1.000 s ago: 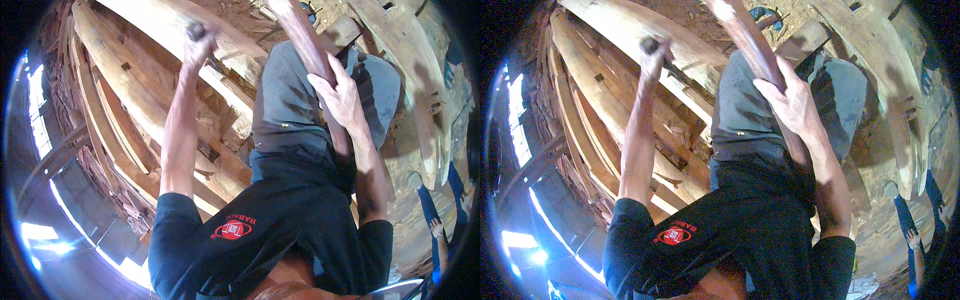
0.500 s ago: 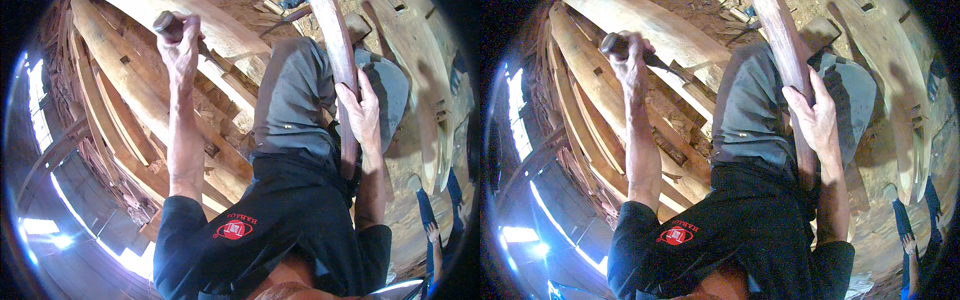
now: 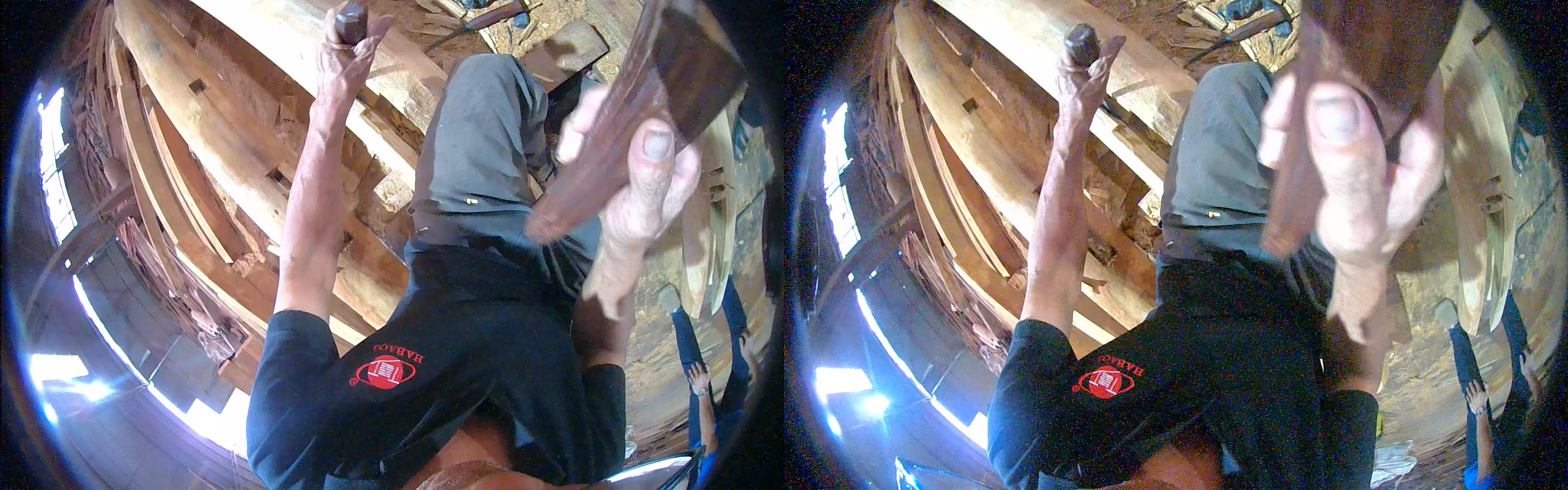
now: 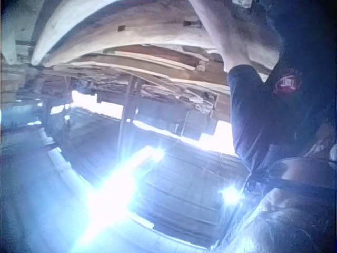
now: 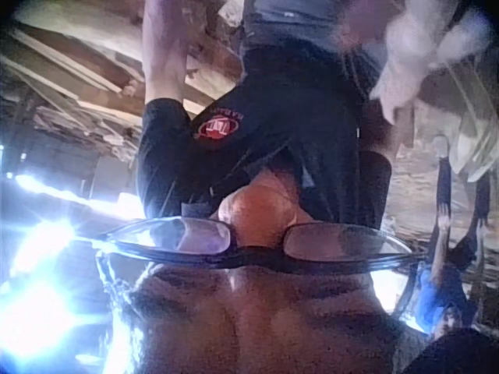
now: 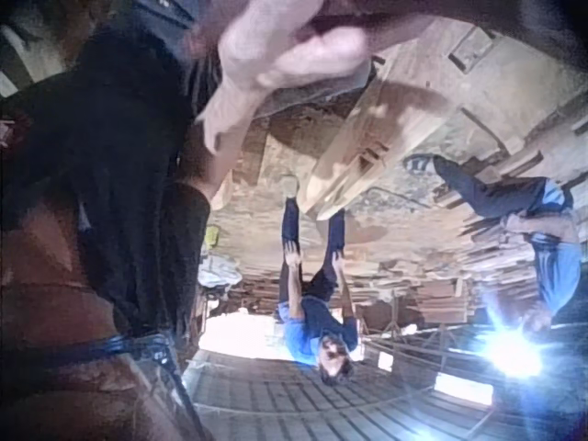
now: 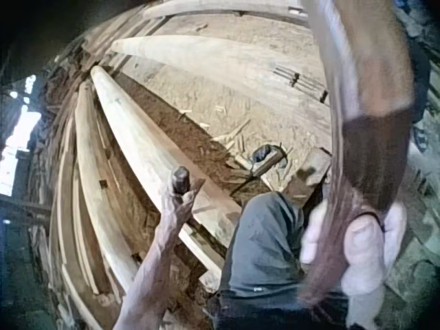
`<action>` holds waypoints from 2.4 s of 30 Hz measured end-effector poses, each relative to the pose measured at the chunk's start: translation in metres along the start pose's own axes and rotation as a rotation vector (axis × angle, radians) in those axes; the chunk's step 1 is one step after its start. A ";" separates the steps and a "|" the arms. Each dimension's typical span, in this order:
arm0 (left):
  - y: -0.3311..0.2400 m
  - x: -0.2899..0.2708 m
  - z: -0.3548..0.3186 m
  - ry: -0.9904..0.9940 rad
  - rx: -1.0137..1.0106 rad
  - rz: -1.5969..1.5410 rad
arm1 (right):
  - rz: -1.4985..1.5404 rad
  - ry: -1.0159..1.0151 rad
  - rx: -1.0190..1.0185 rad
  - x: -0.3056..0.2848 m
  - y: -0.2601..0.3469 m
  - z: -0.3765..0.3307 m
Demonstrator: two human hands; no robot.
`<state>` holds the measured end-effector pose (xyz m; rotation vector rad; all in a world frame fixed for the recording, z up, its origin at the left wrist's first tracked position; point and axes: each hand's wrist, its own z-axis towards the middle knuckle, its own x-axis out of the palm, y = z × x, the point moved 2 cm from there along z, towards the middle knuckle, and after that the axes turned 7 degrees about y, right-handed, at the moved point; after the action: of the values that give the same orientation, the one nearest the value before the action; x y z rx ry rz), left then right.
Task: The person uses a chisel and mallet to carve a large wooden beam, repeatedly striking the chisel to remove wood chips and shape the surface. The person occasionally repositions the chisel and clears debris from the work area.
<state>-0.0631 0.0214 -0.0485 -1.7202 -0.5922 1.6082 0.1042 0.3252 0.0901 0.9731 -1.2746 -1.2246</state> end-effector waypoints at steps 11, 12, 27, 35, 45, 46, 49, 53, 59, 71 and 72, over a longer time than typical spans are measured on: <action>-0.006 -0.025 -0.032 0.010 -0.059 -0.380 | -0.555 0.141 -0.193 0.023 -0.029 0.025; -0.003 -0.027 -0.026 0.024 -0.176 -0.254 | -0.435 0.127 -0.158 0.015 -0.010 0.030; -0.008 -0.043 -0.046 0.138 -0.209 -0.150 | -0.632 0.217 0.228 0.016 -0.033 -0.004; 0.011 -0.043 -0.046 0.074 -0.141 -0.240 | -0.097 0.114 -0.203 0.018 0.099 -0.004; 0.030 -0.049 -0.042 0.173 -0.093 -0.139 | -0.718 0.258 0.079 0.028 -0.065 -0.009; 0.011 -0.045 -0.042 0.242 -0.134 -0.126 | -0.669 0.235 0.268 0.007 -0.057 -0.009; 0.012 -0.050 -0.047 0.177 -0.112 -0.251 | -0.158 0.098 0.061 0.009 0.042 0.015; 0.003 -0.042 -0.046 0.185 -0.111 -0.319 | -0.070 0.107 -0.233 0.019 0.101 0.014; 0.001 -0.046 -0.044 0.224 -0.166 -0.117 | -0.801 0.383 -0.060 0.057 -0.015 0.013; 0.004 0.004 -0.014 0.411 0.004 0.033 | -0.576 0.190 0.456 0.005 -0.038 -0.040; 0.012 0.003 -0.006 0.376 -0.075 -0.078 | -0.562 0.158 0.431 -0.007 -0.035 -0.044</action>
<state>-0.0584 0.0152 -0.0593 -1.9657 -0.5294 1.1790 0.1441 0.3222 0.0508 1.7954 -1.1997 -1.2725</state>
